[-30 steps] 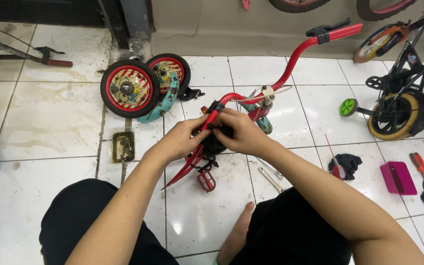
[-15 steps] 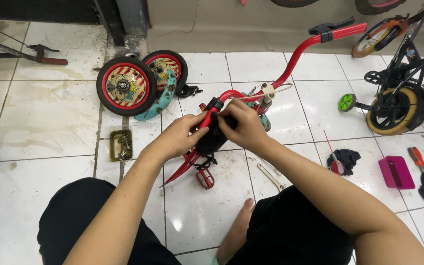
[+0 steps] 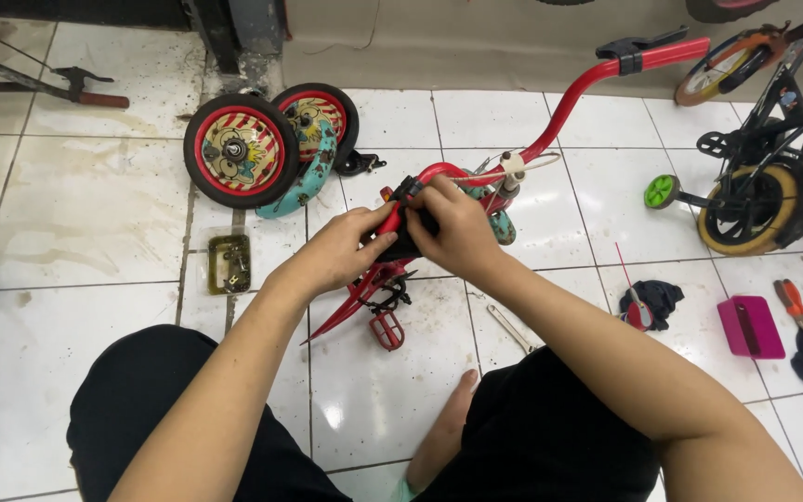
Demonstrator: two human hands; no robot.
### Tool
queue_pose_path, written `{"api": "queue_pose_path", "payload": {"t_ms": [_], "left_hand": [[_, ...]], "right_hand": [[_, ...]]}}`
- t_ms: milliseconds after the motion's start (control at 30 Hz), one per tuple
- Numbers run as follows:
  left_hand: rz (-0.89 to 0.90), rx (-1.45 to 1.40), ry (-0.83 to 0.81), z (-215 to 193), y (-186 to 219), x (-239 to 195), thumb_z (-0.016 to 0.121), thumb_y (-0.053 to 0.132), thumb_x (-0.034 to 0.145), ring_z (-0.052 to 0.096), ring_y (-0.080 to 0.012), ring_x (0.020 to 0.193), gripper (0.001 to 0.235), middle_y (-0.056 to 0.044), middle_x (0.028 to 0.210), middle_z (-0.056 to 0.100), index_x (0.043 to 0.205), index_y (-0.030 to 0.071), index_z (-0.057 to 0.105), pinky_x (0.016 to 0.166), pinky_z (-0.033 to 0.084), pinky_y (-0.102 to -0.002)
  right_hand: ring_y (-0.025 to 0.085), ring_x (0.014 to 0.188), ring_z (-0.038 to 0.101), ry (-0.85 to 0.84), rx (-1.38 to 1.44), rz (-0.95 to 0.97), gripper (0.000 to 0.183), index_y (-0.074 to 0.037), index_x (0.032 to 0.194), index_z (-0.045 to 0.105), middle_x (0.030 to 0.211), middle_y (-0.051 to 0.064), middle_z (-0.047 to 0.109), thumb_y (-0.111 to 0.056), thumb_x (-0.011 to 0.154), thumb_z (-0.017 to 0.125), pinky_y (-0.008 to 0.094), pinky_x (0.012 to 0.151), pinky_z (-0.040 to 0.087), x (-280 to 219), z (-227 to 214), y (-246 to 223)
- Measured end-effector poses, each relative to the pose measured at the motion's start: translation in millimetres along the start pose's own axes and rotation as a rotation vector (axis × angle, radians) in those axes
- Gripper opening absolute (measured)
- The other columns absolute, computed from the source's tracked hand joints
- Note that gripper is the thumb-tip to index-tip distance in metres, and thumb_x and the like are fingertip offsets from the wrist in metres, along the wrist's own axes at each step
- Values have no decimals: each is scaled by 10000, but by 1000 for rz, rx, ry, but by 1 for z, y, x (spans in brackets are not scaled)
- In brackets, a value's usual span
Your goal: The person wipes the red frame and handlebars of a disassembled bicycle using a black cloth. The person holds the frame with one hand while cleaning various parts, including the handlebars and the main frame tubes, with the other hand.
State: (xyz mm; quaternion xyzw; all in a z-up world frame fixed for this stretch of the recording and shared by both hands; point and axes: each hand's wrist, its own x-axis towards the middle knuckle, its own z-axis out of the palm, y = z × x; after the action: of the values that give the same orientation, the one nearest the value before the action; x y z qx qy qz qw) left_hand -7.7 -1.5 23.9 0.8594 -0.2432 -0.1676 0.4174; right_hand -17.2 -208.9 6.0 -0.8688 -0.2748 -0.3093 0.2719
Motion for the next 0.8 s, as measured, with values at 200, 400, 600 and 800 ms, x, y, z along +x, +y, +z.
{"api": "queue_pose_path", "payload": {"t_ms": [200, 400, 600, 800], "left_hand": [[-6, 8, -6, -1, 1, -1, 553, 266, 1002, 692, -370, 1121, 566, -220, 1268, 682, 1513, 39, 469, 934, 574, -462], [-2, 2, -19, -3, 7, -2, 559, 248, 996, 692, -368, 1126, 562, -220, 1257, 687, 1501, 15, 477, 934, 576, -459], [3, 19, -21, -1, 4, -1, 553, 240, 1001, 708, -349, 1068, 554, -210, 1223, 700, 1503, 18, 479, 891, 582, -444], [15, 31, -14, -3, 8, -4, 574, 225, 985, 710, -358, 1043, 559, -222, 1213, 700, 1497, 18, 485, 872, 584, -447]], "right_hand": [[361, 704, 665, -56, -47, -78, 133, -124, 881, 617, 855, 67, 599, -144, 857, 746, 433, 612, 541, 4, 0, 11], [390, 756, 675, -136, 102, -8, 124, -116, 913, 620, 910, 76, 614, -119, 853, 728, 424, 637, 556, -1, -5, 1], [365, 709, 663, -145, -7, -88, 122, -131, 886, 623, 865, 63, 593, -151, 848, 737, 426, 616, 548, 8, -11, 16], [369, 702, 668, -209, 96, -51, 117, -138, 881, 601, 861, 45, 589, -143, 841, 711, 415, 608, 552, 3, -8, -7]]}}
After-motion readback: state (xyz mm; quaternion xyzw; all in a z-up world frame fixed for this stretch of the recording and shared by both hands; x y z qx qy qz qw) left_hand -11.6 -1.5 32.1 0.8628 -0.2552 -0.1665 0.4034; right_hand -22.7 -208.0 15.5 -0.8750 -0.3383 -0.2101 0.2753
